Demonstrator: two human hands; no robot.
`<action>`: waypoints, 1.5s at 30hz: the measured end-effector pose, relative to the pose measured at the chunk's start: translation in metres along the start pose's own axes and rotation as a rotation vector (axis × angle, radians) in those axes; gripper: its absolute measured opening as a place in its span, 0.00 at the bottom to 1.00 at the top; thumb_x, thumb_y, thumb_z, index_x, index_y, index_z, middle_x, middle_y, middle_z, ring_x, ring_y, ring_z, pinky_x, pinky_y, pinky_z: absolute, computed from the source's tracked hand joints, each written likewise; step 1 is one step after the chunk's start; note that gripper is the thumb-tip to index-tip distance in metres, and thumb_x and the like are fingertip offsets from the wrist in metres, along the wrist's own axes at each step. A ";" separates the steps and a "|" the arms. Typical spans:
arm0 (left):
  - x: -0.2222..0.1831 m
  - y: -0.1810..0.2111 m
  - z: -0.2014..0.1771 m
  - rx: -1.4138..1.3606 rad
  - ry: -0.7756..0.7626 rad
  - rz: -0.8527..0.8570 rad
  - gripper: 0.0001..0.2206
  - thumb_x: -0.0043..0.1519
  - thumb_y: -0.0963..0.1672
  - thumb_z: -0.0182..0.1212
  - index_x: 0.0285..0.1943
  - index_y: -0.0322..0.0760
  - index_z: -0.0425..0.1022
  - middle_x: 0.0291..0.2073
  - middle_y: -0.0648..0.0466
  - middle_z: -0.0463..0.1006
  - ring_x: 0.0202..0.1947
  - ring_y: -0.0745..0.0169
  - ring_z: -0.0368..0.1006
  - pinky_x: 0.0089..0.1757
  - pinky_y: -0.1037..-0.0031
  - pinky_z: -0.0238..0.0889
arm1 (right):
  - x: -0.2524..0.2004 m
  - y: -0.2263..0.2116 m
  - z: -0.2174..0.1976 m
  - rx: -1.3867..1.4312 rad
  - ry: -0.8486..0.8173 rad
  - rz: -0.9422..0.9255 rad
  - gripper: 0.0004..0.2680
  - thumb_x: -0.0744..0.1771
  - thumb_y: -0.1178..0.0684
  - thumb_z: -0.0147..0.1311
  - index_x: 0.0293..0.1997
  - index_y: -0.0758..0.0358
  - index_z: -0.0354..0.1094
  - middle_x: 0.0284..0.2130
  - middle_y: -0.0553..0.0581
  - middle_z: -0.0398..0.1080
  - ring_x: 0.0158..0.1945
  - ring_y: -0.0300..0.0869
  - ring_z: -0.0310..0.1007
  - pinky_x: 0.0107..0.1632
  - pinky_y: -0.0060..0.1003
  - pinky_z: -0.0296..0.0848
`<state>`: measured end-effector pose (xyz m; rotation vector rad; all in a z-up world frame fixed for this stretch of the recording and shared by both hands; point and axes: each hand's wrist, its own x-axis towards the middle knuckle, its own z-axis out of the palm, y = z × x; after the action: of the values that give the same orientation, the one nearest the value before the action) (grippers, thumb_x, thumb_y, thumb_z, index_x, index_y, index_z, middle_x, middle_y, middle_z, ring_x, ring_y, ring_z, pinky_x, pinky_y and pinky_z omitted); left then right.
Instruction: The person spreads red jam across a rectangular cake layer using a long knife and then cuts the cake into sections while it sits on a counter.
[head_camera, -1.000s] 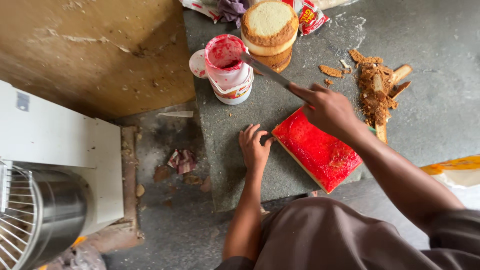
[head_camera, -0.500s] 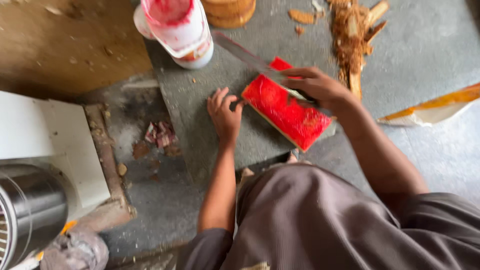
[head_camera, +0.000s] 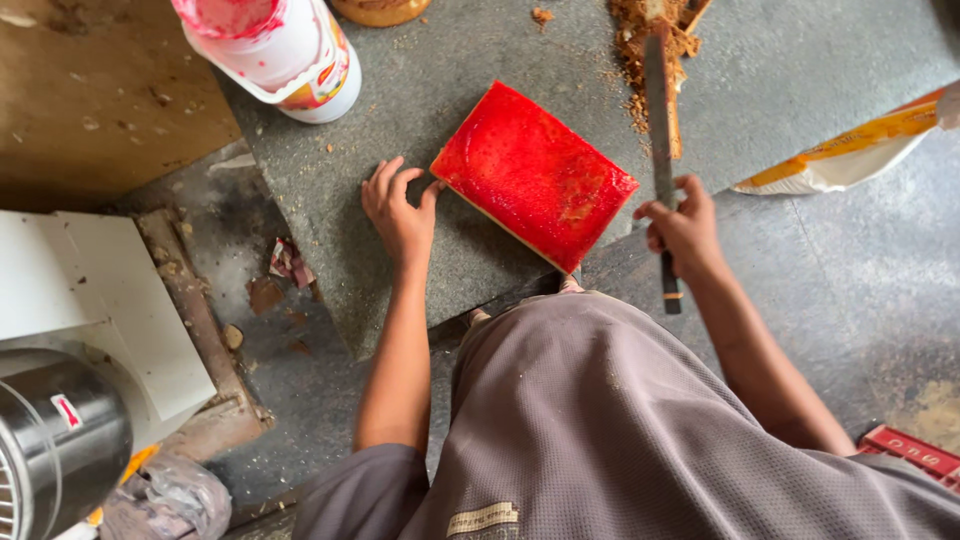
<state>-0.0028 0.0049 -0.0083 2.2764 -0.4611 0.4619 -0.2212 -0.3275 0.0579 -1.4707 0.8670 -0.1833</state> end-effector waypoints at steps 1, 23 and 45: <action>0.001 0.001 0.000 -0.001 -0.004 0.009 0.15 0.56 0.48 0.77 0.47 0.43 0.79 0.60 0.54 0.75 0.67 0.47 0.66 0.67 0.44 0.49 | -0.003 0.009 0.004 0.018 0.006 0.012 0.13 0.67 0.65 0.54 0.50 0.63 0.52 0.29 0.62 0.76 0.16 0.35 0.62 0.17 0.33 0.59; -0.054 0.038 -0.042 -0.043 -0.416 0.137 0.19 0.54 0.58 0.72 0.41 0.46 0.83 0.69 0.43 0.65 0.73 0.34 0.51 0.66 0.36 0.39 | 0.039 -0.046 -0.004 -0.431 0.004 -0.474 0.18 0.70 0.60 0.55 0.70 0.54 0.67 0.37 0.56 0.73 0.34 0.32 0.71 0.33 0.31 0.69; -0.052 0.021 -0.017 0.038 -0.396 0.068 0.34 0.61 0.66 0.50 0.60 0.44 0.79 0.73 0.48 0.61 0.76 0.39 0.47 0.66 0.32 0.34 | -0.008 -0.001 0.000 -0.630 0.108 -0.289 0.16 0.68 0.52 0.60 0.65 0.49 0.72 0.29 0.48 0.64 0.27 0.31 0.55 0.29 0.34 0.60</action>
<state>-0.0610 0.0138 -0.0082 2.3987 -0.7325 0.0472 -0.2263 -0.3234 0.0619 -2.1942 0.8335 -0.2164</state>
